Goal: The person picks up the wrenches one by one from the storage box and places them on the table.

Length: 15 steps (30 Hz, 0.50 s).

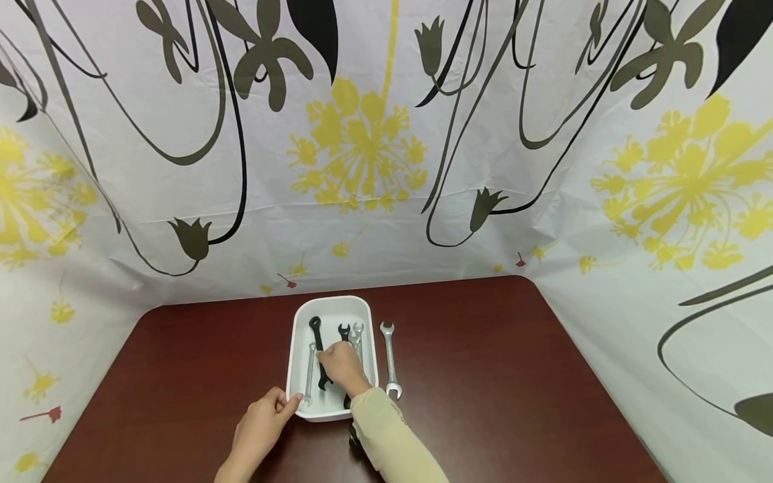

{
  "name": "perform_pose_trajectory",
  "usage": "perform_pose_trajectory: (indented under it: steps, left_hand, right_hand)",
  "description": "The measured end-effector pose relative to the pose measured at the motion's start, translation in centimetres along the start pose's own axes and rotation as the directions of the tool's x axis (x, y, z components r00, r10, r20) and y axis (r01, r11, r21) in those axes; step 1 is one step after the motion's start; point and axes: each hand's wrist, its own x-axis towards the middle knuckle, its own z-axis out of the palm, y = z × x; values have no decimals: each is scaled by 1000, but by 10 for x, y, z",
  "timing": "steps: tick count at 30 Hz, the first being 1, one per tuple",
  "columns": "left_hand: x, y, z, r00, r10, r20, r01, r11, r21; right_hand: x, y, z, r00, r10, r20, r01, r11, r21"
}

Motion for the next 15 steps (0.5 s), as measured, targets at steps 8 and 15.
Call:
perform_pose_trajectory:
  steps: [8,15]
  left_hand:
    - [0,0,0,1000,-12,7,12,1000,-27]
    - [2,0,0,1000,0,5,0,1000,-20]
  right_hand:
    - [0,0,-2,1000,-3,-7,3,999,44]
    - [3,0,-3,999,-45,-23,47,996,79]
